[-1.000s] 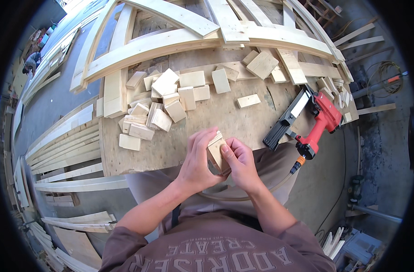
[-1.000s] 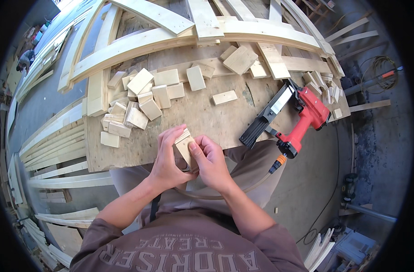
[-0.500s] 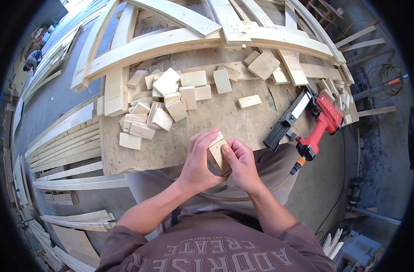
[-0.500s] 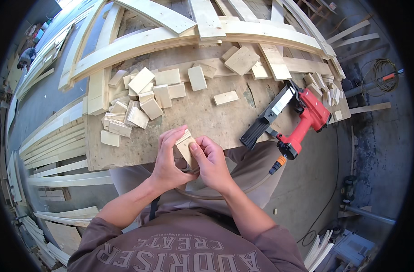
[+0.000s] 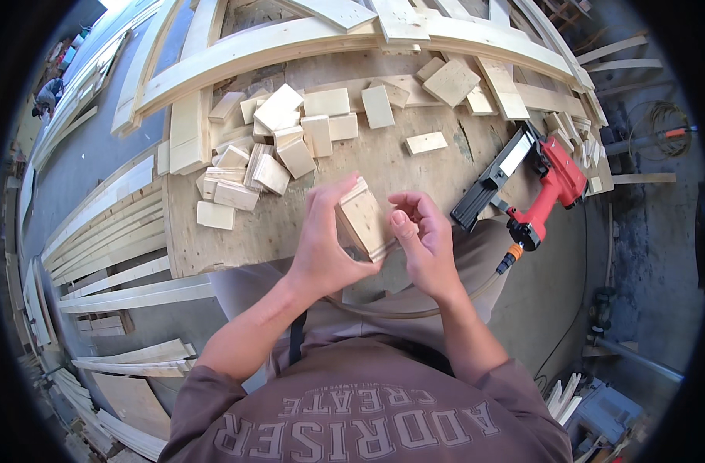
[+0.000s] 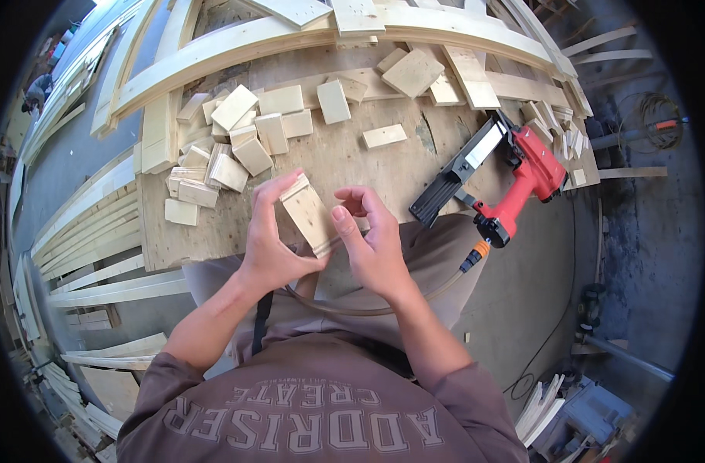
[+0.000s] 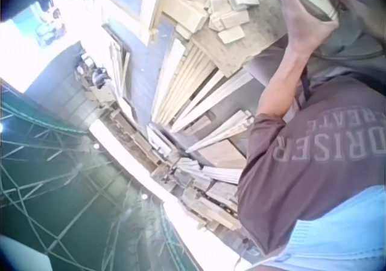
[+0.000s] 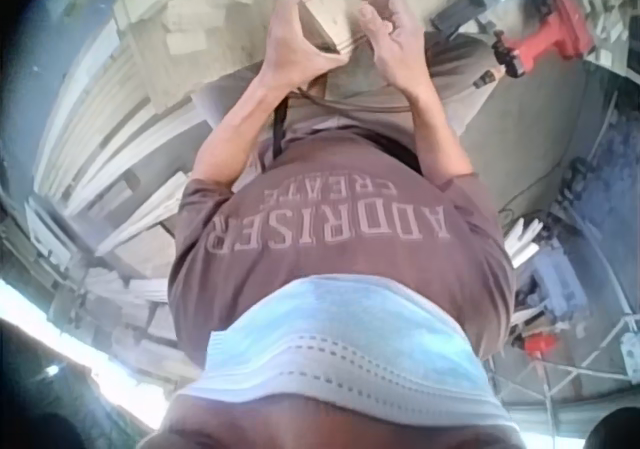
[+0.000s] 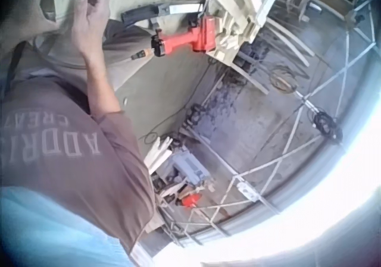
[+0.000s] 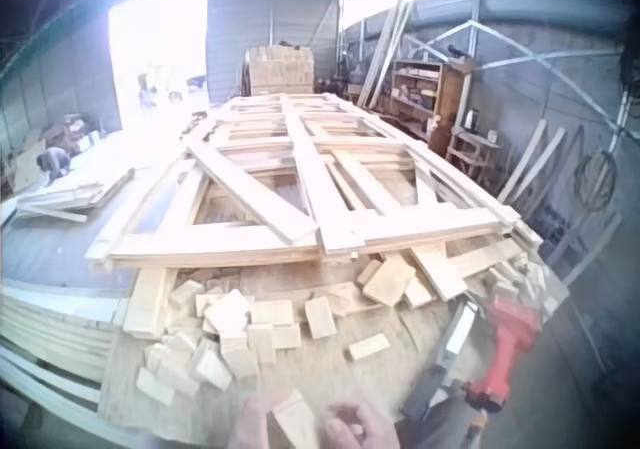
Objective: The person assembles small rectangular wooden frames by hand, aligning four pieces into a square and securing them with a red pneumatic nail gun. The person repeatedly picks up pieces, forms frames, and nails them together on a workbench cluttered with wood scraps.
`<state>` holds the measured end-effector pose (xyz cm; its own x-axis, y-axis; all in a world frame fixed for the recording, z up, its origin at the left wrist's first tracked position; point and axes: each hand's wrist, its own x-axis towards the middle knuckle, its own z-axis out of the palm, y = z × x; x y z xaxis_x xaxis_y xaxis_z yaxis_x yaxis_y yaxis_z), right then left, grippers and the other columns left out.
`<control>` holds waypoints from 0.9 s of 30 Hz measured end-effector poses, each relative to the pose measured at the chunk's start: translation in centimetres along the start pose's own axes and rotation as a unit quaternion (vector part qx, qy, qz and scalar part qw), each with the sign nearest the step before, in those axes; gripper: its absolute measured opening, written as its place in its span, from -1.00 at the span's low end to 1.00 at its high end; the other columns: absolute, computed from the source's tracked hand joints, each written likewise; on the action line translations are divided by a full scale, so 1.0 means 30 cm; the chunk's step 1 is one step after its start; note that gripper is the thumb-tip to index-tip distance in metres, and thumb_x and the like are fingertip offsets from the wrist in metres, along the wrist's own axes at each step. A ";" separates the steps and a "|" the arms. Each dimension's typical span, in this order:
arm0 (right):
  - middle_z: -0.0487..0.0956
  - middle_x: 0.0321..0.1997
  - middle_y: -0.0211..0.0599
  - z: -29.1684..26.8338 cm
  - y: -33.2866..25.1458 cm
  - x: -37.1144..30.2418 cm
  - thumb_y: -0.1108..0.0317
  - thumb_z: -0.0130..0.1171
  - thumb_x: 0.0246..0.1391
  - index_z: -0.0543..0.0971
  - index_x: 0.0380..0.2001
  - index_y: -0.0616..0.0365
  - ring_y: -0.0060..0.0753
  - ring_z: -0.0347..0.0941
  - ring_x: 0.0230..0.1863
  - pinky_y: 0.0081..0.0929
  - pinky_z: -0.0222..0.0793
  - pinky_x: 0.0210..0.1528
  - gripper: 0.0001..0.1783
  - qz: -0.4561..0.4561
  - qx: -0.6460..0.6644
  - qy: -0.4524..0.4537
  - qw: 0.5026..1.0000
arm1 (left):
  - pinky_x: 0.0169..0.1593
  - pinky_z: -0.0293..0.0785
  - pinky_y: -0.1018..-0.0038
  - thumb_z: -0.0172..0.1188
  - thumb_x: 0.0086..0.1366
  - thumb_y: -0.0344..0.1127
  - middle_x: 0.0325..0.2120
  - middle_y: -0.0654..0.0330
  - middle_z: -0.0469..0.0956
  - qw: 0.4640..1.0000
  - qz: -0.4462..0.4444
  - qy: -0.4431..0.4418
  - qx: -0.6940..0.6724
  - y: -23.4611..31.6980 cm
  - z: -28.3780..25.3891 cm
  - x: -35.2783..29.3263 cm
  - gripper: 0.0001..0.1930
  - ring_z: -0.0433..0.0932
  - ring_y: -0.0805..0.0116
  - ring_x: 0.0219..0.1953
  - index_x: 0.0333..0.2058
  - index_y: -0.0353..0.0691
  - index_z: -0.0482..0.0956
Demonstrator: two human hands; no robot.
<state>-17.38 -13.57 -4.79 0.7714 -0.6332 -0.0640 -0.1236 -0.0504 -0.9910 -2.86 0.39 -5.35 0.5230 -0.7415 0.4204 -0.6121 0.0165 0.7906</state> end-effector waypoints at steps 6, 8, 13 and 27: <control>0.69 -0.08 -0.08 0.002 -0.048 -0.018 0.16 0.43 0.36 0.61 0.13 0.35 -0.20 0.63 -0.04 -0.27 0.54 0.12 -0.51 -0.073 -0.115 -0.035 0.990 | 0.41 0.44 0.10 0.73 -0.21 -0.41 0.34 -0.03 0.46 1.000 0.020 0.011 0.004 -0.001 -0.013 0.009 0.17 0.43 -0.10 0.34 0.44 -0.23 0.32; 0.68 -0.09 -0.06 0.018 -0.064 -0.021 0.21 0.51 0.26 0.62 0.12 0.35 -0.12 0.62 -0.06 -0.24 0.55 0.09 -0.47 -0.100 -0.130 -0.032 0.986 | 0.43 0.44 0.09 0.73 -0.20 -0.41 0.36 -0.02 0.46 1.000 0.020 0.012 0.008 -0.003 -0.016 0.007 0.15 0.43 -0.11 0.35 0.43 -0.23 0.32; 0.64 -0.14 -0.05 0.058 -0.086 -0.038 0.31 0.63 0.06 0.63 0.10 0.37 -0.02 0.59 -0.12 -0.20 0.56 0.02 -0.40 -0.150 -0.218 -0.001 0.964 | 0.46 0.41 0.06 0.68 -0.19 -0.44 0.40 -0.02 0.45 0.998 0.027 0.017 0.047 -0.010 -0.015 0.006 0.11 0.41 -0.15 0.38 0.42 -0.25 0.32; 0.65 -0.25 -0.12 0.060 -0.065 -0.039 0.27 0.69 -0.11 0.70 0.01 0.31 0.01 0.61 -0.19 -0.15 0.55 -0.10 -0.39 -0.196 -0.313 0.037 0.928 | 0.48 0.39 0.05 0.59 -0.18 -0.53 0.39 -0.04 0.45 0.995 0.068 0.012 0.074 -0.013 -0.008 0.021 0.04 0.39 -0.16 0.40 0.38 -0.29 0.35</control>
<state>-16.93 -11.34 -2.98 0.7920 -0.5209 0.3186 -0.1989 -0.7134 -0.6720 -2.15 0.10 -5.29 0.4428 -0.7223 0.5313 -0.7581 0.0149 0.6520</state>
